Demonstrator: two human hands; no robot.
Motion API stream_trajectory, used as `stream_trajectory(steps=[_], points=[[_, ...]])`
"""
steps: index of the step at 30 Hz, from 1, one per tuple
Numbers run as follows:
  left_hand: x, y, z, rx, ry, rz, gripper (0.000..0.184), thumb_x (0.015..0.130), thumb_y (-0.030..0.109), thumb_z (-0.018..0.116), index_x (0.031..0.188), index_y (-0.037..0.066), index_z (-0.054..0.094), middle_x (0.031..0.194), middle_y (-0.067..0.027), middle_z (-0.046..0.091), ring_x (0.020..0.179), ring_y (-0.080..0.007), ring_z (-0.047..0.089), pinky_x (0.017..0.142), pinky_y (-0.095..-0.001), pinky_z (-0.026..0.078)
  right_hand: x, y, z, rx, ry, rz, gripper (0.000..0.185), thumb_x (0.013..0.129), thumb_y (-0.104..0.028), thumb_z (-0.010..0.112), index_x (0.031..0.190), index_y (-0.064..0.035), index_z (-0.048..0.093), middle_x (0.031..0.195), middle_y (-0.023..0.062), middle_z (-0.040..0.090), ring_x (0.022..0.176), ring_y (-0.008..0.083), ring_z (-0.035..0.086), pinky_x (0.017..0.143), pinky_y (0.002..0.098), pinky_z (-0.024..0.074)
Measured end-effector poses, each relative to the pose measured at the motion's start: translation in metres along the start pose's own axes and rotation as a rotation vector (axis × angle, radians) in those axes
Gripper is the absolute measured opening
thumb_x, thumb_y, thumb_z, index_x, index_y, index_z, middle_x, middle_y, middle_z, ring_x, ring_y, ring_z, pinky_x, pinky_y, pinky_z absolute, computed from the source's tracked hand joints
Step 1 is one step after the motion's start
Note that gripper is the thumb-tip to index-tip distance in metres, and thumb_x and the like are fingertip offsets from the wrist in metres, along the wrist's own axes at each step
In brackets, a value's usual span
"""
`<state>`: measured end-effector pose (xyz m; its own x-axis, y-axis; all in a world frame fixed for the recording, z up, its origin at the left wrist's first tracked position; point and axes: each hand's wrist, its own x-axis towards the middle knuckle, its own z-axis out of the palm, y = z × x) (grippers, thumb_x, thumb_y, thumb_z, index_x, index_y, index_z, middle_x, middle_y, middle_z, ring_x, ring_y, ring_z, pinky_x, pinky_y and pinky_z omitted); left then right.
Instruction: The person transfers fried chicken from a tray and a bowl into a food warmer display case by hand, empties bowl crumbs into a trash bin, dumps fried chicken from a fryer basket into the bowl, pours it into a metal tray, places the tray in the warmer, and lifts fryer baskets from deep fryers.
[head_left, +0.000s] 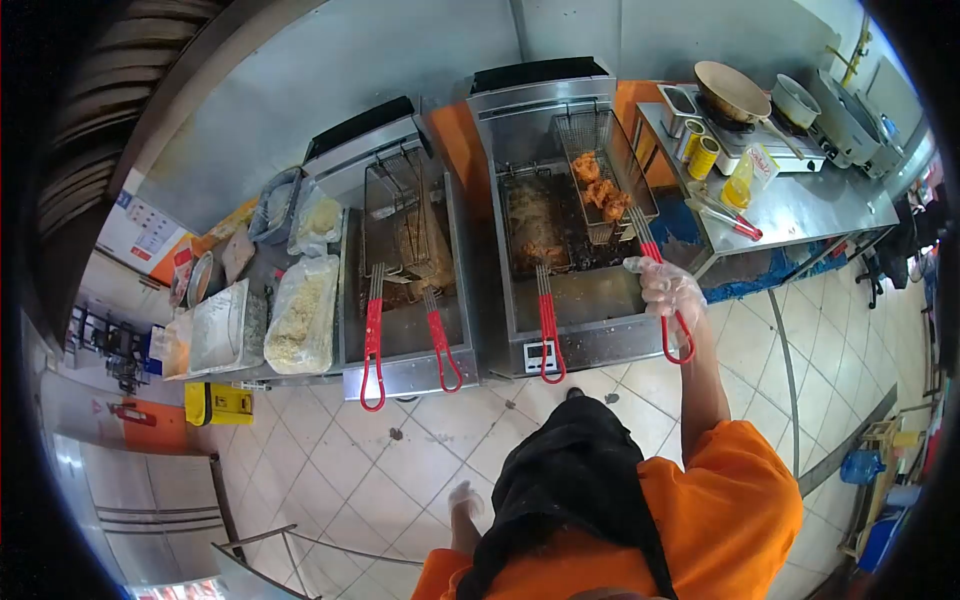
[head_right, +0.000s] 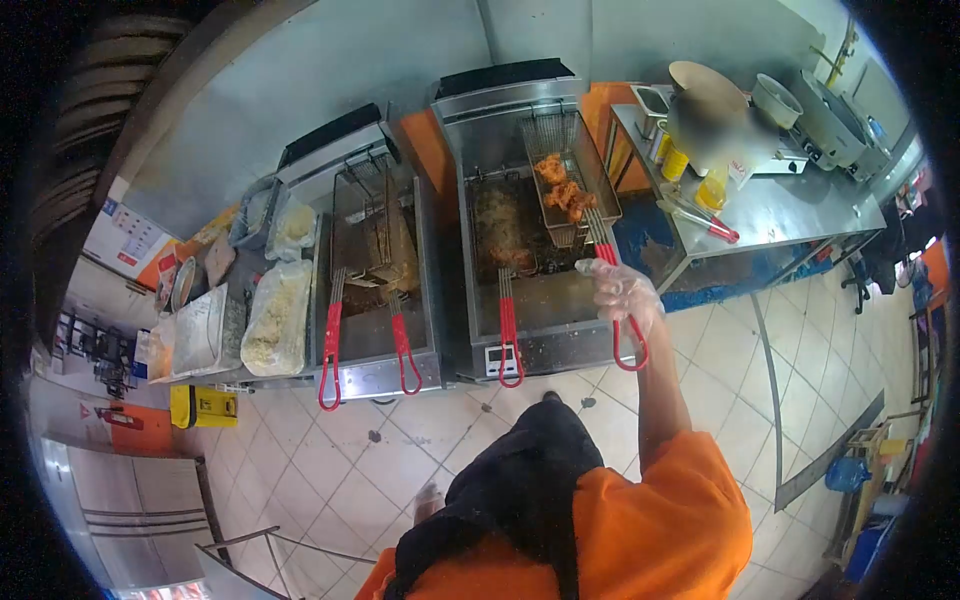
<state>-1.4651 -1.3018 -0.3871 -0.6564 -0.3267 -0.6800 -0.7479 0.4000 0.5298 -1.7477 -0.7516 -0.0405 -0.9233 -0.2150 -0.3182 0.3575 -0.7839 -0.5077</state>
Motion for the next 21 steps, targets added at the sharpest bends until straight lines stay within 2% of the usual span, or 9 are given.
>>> stream_trajectory(steps=[3, 6, 9, 12, 14, 16, 18, 20, 21], points=[[-0.01, -0.008, -0.001, 0.267, -0.116, -0.12, 0.035, 0.089, 0.035, 0.052, 0.106, 0.007, 0.064, 0.101, -0.0166, 0.061, 0.095, -0.0333, 0.057, 0.084, -0.0444, 0.044, -0.002, 0.011, -0.005, -0.052, 0.113, -0.046, 0.028, 0.098, -0.026, 0.047, 0.11, -0.003, 0.057, 0.061, -0.0061, 0.043, 0.041, 0.0026, 0.031, 0.033, 0.019, 0.026], [-0.019, -0.011, -0.003, 0.441, -0.195, -0.191, 0.04, 0.091, 0.031, 0.045, 0.115, 0.005, 0.063, 0.117, -0.0225, 0.061, 0.113, -0.0391, 0.056, 0.099, -0.0473, 0.043, -0.014, 0.014, 0.008, -0.32, 0.121, -0.078, 0.045, 0.096, -0.045, 0.051, 0.112, -0.0031, 0.056, 0.07, -0.0017, 0.048, 0.054, 0.0074, 0.045, 0.043, 0.0204, 0.0381], [-0.027, -0.012, -0.003, 0.471, -0.119, -0.06, 0.039, 0.092, 0.033, 0.046, 0.115, 0.007, 0.063, 0.114, -0.0194, 0.059, 0.109, -0.0336, 0.054, 0.096, -0.0446, 0.041, 0.003, 0.04, -0.012, -0.048, 0.091, -0.294, 0.063, 0.094, -0.059, 0.046, 0.116, -0.0006, 0.056, 0.082, 0.0058, 0.058, 0.07, 0.0138, 0.056, 0.061, 0.0249, 0.0488], [-0.007, -0.046, 0.01, 0.6, 0.111, 0.323, 0.034, 0.091, 0.038, 0.052, 0.108, 0.011, 0.063, 0.093, -0.0089, 0.059, 0.086, -0.0216, 0.056, 0.075, -0.0386, 0.045, 0.003, 0.093, -0.036, -0.064, -0.038, -0.326, 0.067, 0.095, -0.059, 0.043, 0.118, 0.0019, 0.055, 0.096, 0.0124, 0.062, 0.088, 0.0197, 0.061, 0.077, 0.0303, 0.0508], [-0.008, -0.048, 0.013, 0.57, 0.106, 0.335, 0.032, 0.091, 0.035, 0.051, 0.106, 0.01, 0.064, 0.093, -0.01, 0.061, 0.087, -0.0235, 0.057, 0.076, -0.0391, 0.046, 0.041, 0.143, -0.092, -0.109, 0.281, 0.136, 0.064, 0.095, -0.057, 0.043, 0.118, 0.0017, 0.054, 0.1, 0.0141, 0.065, 0.089, 0.0234, 0.064, 0.08, 0.0358, 0.0512], [-0.012, -0.045, 0.014, 0.532, 0.064, 0.291, 0.03, 0.091, 0.033, 0.05, 0.104, 0.009, 0.064, 0.094, -0.0111, 0.062, 0.087, -0.0253, 0.058, 0.076, -0.0395, 0.047, 0.067, 0.183, -0.087, -0.564, 0.203, 0.194, 0.051, 0.099, -0.047, 0.042, 0.116, -0.0003, 0.054, 0.096, 0.0137, 0.065, 0.084, 0.0236, 0.064, 0.076, 0.0356, 0.0532], [-0.017, -0.044, 0.013, 0.511, 0.037, 0.266, 0.029, 0.091, 0.03, 0.049, 0.102, 0.009, 0.065, 0.094, -0.0122, 0.063, 0.088, -0.0272, 0.059, 0.077, -0.0399, 0.048, 0.081, 0.205, -0.059, -0.581, 0.209, 0.256, 0.041, 0.101, -0.04, 0.041, 0.11, -0.0021, 0.054, 0.09, 0.0123, 0.064, 0.077, 0.0233, 0.064, 0.072, 0.0363, 0.0545], [-0.022, -0.045, 0.013, 0.527, 0.023, 0.264, 0.028, 0.09, 0.027, 0.048, 0.1, 0.008, 0.065, 0.095, -0.0133, 0.064, 0.088, -0.0291, 0.06, 0.078, -0.0404, 0.049, 0.099, 0.199, -0.024, -0.159, 0.301, 0.332, 0.035, 0.102, -0.037, 0.041, 0.101, -0.0038, 0.054, 0.082, 0.0098, 0.064, 0.071, 0.0224, 0.064, 0.066, 0.0378, 0.0553], [-0.026, -0.045, 0.012, 0.546, 0.016, 0.271, 0.027, 0.09, 0.025, 0.047, 0.099, 0.008, 0.066, 0.095, -0.0139, 0.064, 0.089, -0.0301, 0.061, 0.078, -0.0406, 0.049, 0.091, 0.181, 0.013, -0.174, 0.309, 0.309, 0.031, 0.102, -0.033, 0.042, 0.093, -0.0051, 0.052, 0.071, 0.0066, 0.06, 0.063, 0.0212, 0.062, 0.061, 0.0368, 0.0548]])
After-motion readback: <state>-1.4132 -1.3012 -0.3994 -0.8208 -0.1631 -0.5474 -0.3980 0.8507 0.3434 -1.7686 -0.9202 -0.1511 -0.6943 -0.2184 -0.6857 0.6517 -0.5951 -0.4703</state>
